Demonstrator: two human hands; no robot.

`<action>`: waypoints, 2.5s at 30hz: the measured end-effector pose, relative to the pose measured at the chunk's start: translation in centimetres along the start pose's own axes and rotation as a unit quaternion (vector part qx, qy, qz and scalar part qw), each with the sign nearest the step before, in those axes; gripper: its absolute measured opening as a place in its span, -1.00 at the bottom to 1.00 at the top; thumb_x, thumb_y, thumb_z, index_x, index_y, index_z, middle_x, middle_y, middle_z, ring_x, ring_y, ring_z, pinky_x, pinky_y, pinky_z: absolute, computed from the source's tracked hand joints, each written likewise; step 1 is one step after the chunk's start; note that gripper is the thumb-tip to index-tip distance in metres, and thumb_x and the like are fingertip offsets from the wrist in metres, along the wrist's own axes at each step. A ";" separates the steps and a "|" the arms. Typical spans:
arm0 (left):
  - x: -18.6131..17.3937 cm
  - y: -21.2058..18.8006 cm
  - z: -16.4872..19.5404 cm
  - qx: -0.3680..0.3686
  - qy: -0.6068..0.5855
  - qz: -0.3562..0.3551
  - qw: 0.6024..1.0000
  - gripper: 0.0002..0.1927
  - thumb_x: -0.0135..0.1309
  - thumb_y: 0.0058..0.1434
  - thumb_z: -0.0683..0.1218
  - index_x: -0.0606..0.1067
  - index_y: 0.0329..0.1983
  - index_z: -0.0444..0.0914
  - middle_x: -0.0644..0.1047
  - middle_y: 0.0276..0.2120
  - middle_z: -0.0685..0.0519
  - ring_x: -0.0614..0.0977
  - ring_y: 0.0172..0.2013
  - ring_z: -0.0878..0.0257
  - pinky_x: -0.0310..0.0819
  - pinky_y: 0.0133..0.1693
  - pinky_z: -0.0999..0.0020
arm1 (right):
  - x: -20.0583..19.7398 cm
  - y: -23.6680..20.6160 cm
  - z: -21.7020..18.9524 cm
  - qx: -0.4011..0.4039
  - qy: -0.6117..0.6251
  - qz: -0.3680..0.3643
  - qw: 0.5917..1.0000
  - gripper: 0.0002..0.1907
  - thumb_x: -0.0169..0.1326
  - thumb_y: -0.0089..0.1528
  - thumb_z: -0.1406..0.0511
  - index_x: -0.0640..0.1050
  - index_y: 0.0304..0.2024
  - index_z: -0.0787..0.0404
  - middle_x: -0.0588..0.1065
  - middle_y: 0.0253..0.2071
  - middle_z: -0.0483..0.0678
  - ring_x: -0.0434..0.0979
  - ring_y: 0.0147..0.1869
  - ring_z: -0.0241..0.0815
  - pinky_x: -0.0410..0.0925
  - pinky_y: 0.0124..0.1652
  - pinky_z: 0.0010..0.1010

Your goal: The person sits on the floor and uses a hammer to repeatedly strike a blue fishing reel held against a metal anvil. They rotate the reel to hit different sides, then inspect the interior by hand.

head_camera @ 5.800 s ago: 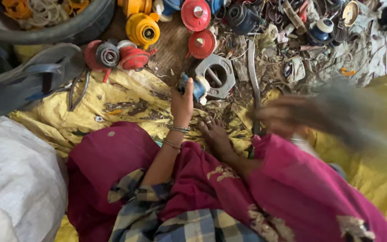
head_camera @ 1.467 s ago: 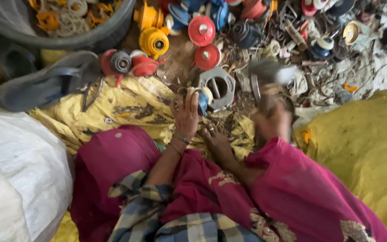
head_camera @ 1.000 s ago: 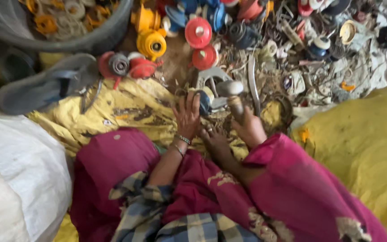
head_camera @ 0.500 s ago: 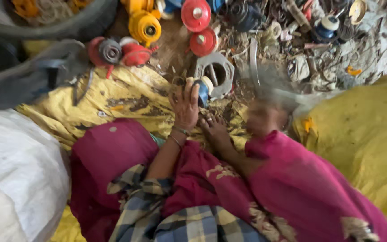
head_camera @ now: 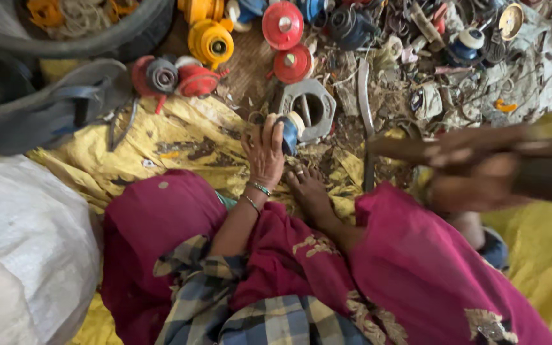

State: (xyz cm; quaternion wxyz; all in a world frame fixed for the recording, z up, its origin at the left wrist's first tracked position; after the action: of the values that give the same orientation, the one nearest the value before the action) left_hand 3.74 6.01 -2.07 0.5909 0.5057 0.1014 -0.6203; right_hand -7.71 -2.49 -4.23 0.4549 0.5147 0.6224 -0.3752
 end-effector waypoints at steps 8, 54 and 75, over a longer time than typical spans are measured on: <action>-0.9 0.4 -0.2 0.000 -0.027 0.017 1.000 -0.38 0.08 0.21 -0.18 0.22 0.34 -0.13 0.31 0.36 -0.06 0.40 0.22 -0.14 0.09 0.21 -0.40 | -13.2 3.4 6.0 0.287 0.124 -0.007 0.950 -0.40 0.06 0.27 0.25 0.27 0.35 0.24 0.53 -0.08 0.26 0.55 -0.08 0.16 0.39 -0.11 -0.14; -3.6 3.1 -3.3 -0.207 -0.337 0.005 0.919 -0.04 0.42 -0.03 0.12 0.16 0.31 -0.26 0.43 0.06 -0.23 0.51 0.06 -0.07 0.43 0.10 0.07 | -5.0 -0.6 13.2 0.270 0.149 0.017 0.951 -0.38 0.24 0.12 0.17 0.35 0.10 0.38 0.50 -0.42 0.34 0.58 -0.34 0.35 0.40 -0.36 0.03; 2.8 0.0 -6.4 -0.498 -0.607 -0.172 0.595 -0.22 0.05 0.16 0.38 0.18 0.30 -0.08 0.56 -0.28 -0.01 0.61 -0.48 0.23 0.58 -0.58 0.41 | -5.2 -0.7 11.9 0.308 0.199 0.018 0.930 -0.56 0.22 0.15 0.22 0.39 -0.09 0.38 0.49 -0.43 0.31 0.53 -0.33 0.33 0.35 -0.31 0.00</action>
State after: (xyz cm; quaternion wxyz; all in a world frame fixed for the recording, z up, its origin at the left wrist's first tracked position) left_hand 7.58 8.90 -7.18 0.5586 -0.3873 0.0977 -0.7270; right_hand -5.96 -15.36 -2.88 0.1479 0.7047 0.5447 -0.4299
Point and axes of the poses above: each hand's wrist, its own y-axis towards the middle knuckle, its own x-axis out of the palm, z = x × y, the point moved 7 cm from there along y, towards the middle knuckle
